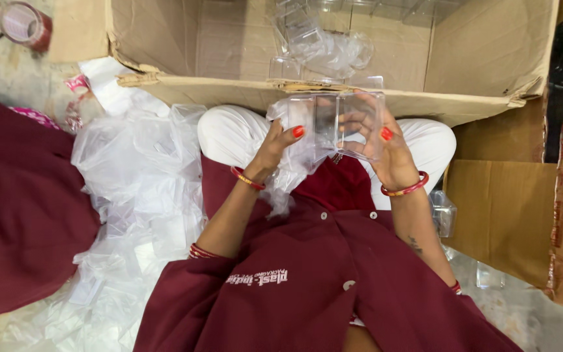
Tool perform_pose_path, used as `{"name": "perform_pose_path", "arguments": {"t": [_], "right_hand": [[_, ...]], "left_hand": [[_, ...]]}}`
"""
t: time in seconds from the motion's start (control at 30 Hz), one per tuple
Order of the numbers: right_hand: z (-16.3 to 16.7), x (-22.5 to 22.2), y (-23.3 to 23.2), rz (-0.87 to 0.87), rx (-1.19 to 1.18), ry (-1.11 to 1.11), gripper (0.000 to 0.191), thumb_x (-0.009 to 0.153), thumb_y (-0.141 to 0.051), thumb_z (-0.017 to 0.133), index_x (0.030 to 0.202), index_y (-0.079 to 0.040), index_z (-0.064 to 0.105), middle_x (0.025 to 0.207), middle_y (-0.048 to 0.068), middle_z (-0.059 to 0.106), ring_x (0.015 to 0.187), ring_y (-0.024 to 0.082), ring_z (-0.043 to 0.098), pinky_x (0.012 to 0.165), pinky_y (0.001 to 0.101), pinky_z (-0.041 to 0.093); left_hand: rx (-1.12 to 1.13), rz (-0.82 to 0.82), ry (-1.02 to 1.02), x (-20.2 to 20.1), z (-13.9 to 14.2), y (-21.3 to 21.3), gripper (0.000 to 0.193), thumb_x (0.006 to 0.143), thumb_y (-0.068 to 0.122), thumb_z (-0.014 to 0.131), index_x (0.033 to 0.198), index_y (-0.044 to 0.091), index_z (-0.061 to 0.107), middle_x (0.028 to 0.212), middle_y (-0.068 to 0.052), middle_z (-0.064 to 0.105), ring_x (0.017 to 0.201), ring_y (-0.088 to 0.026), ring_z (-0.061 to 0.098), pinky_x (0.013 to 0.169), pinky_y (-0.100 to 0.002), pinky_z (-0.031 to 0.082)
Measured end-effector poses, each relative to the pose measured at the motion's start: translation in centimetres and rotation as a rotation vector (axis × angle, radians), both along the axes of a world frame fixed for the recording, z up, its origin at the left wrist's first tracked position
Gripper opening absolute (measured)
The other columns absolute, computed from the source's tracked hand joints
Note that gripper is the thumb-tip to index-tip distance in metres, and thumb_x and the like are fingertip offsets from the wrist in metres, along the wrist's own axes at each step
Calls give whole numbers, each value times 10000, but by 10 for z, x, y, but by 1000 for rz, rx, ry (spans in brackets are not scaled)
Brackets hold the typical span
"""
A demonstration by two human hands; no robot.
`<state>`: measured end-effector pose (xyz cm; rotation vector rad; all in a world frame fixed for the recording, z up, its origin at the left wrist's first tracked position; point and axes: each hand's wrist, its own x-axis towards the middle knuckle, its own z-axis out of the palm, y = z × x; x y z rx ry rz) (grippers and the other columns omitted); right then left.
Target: The person sits on the floor and unpacks small clear plastic containers from a large cardboard box. They remove the containers from plastic bags, inspect them, and place them into the box.
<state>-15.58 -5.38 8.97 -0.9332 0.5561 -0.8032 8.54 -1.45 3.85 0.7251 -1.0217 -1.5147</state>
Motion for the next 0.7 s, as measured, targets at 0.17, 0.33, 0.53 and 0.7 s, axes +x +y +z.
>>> {"name": "perform_pose_path", "arguments": {"t": [0.17, 0.33, 0.53, 0.7], "right_hand": [[-8, 8, 4, -53, -95, 150, 945, 887, -537, 753, 1591, -48, 356, 1324, 142, 577, 1195, 210, 570, 1003, 402, 560], [-13, 12, 11, -103, -182, 243, 971, 893, -547, 771, 1624, -56, 360, 1322, 117, 574, 1227, 202, 565, 1032, 373, 542], [-20, 11, 10, -121, -138, 164, 959, 905, -553, 745, 1615, -75, 314, 1340, 118, 573, 1254, 228, 589, 1016, 421, 572], [-24, 7, 6, -126, -102, 132, 907, 924, -511, 724, 1587, -71, 290, 1388, 137, 551, 1249, 277, 600, 981, 476, 588]], "left_hand": [[160, 73, -122, -1, -22, 1, 689, 904, 416, 678, 1399, -47, 554, 1320, -123, 656, 1200, -179, 612, 1073, -345, 470], [398, 119, -380, -5, -24, -1, 633, 938, 381, 731, 1280, -150, 686, 1023, -181, 600, 932, -247, 460, 833, -423, 392], [71, 129, -141, -8, -4, -1, 645, 916, 406, 689, 1385, -20, 571, 1286, -106, 659, 1168, -176, 602, 1046, -335, 481], [73, 116, -157, -7, 0, -5, 603, 931, 399, 667, 1366, -12, 594, 1277, -109, 673, 1172, -184, 617, 1051, -344, 488]]}}
